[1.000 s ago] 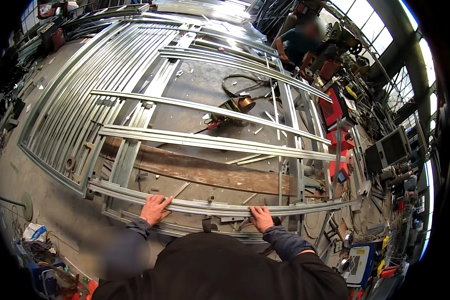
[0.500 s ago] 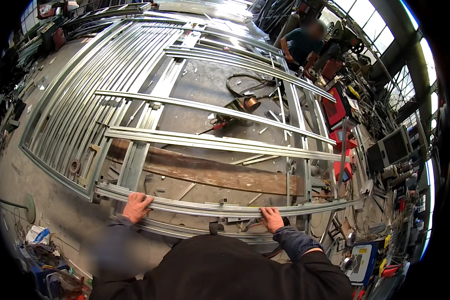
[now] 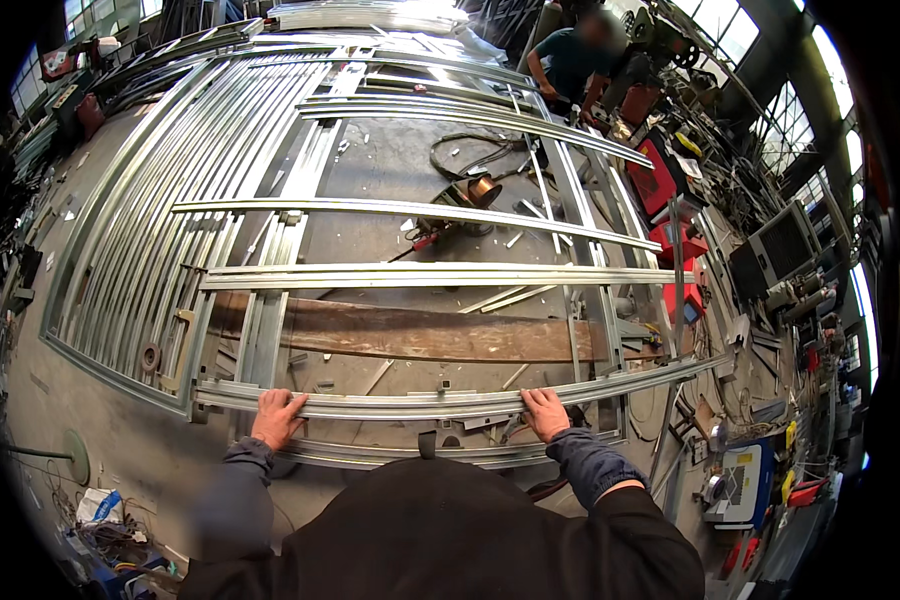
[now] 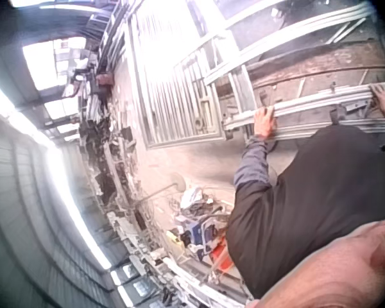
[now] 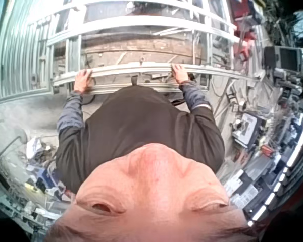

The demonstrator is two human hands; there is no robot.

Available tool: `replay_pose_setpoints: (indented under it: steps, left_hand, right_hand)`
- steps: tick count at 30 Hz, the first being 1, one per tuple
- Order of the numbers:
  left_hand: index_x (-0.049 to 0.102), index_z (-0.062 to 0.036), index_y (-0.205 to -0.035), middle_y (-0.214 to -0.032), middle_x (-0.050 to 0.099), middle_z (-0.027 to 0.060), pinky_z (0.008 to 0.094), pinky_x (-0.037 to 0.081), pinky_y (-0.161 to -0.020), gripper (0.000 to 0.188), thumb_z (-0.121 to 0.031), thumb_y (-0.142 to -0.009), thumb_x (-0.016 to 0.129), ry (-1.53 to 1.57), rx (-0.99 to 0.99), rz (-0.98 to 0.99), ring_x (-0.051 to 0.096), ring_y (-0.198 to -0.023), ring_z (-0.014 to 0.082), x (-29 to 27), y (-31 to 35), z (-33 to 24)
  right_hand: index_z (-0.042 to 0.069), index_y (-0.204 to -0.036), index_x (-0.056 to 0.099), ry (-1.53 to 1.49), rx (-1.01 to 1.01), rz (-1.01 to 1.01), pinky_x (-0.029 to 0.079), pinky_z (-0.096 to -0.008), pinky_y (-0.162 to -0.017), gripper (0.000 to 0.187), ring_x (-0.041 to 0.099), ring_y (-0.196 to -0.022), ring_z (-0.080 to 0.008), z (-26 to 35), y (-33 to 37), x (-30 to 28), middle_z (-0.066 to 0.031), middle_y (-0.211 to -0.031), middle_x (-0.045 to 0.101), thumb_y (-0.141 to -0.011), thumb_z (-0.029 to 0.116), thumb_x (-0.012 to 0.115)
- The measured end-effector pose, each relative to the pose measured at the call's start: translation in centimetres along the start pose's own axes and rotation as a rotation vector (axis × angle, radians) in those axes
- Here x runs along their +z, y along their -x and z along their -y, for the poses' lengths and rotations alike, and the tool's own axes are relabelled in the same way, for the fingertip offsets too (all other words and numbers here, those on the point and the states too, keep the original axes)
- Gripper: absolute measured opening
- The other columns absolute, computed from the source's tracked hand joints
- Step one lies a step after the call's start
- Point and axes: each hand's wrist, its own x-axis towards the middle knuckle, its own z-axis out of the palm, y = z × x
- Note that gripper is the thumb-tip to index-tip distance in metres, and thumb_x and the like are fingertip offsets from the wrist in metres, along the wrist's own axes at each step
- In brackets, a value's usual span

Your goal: The person assembles a metal frame by positioning aluminum profiles on a workbench and fastening them with a pneumatic nail gun. The person repeatedly aligns pieces, fires fasteners at joints, and adjusts the frame while other workers are visible in the background.

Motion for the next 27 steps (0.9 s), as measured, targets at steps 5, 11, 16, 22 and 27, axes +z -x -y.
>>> replay_pose_setpoints:
  steps: [5,11,16,22,27]
  left_hand:
    - [0.068,-0.0178,-0.134,-0.116,0.057,0.0090,0.0488,0.041,-0.109,0.057,-0.023,-0.081,0.086,-0.016,-0.051,0.053,0.054,-0.118,0.0320,-0.6,-0.4,-0.7]
    - [0.066,-0.0165,-0.132,-0.120,0.059,0.0098,0.0525,0.039,-0.115,0.056,-0.023,-0.080,0.087,-0.190,-0.145,0.126,0.055,-0.124,0.0333,-1.2,-1.1,-2.0]
    - [0.061,-0.0156,-0.140,-0.139,0.058,0.0103,0.0621,0.025,-0.129,0.069,-0.023,-0.077,0.089,-0.220,-0.335,0.278,0.050,-0.141,0.0324,-0.2,-2.7,-4.7]
    - [0.052,-0.0134,-0.156,-0.158,0.047,0.0148,0.0555,0.026,-0.130,0.087,-0.015,-0.077,0.088,-0.226,-0.350,0.207,0.042,-0.149,0.0363,-0.1,-3.2,-10.9]
    - [0.052,-0.0084,-0.154,-0.160,0.045,0.0186,0.0541,0.028,-0.127,0.082,-0.010,-0.080,0.085,-0.176,-0.331,0.063,0.041,-0.149,0.0405,1.2,0.0,-16.2]
  right_hand:
    - [0.010,-0.154,0.054,0.000,0.146,0.012,0.032,-0.0541,-0.127,0.068,0.049,-0.141,-0.0356,1.2,0.8,1.1,-0.0097,-0.145,0.059,-0.091,0.021,0.075]
    - [0.012,-0.155,0.055,-0.120,0.123,-0.173,0.032,-0.0554,-0.127,0.070,0.049,-0.142,-0.0376,2.4,2.1,1.2,-0.0126,-0.152,0.055,-0.088,0.014,0.075]
    - [0.013,-0.143,0.062,-0.314,0.312,-0.188,0.038,-0.0526,-0.120,0.058,0.051,-0.133,-0.0393,1.2,9.4,3.3,-0.0129,-0.139,0.057,-0.087,0.015,0.077]
    - [0.009,-0.143,0.060,-0.141,0.697,-0.236,0.040,-0.0531,-0.116,0.060,0.048,-0.135,-0.0419,-6.3,17.1,6.3,-0.0166,-0.145,0.053,-0.088,0.024,0.079]
    - [0.005,-0.139,0.064,-0.216,0.916,0.035,0.046,-0.0516,-0.113,0.060,0.053,-0.134,-0.0433,-10.6,15.8,7.0,-0.0211,-0.142,0.060,-0.090,0.037,0.077]
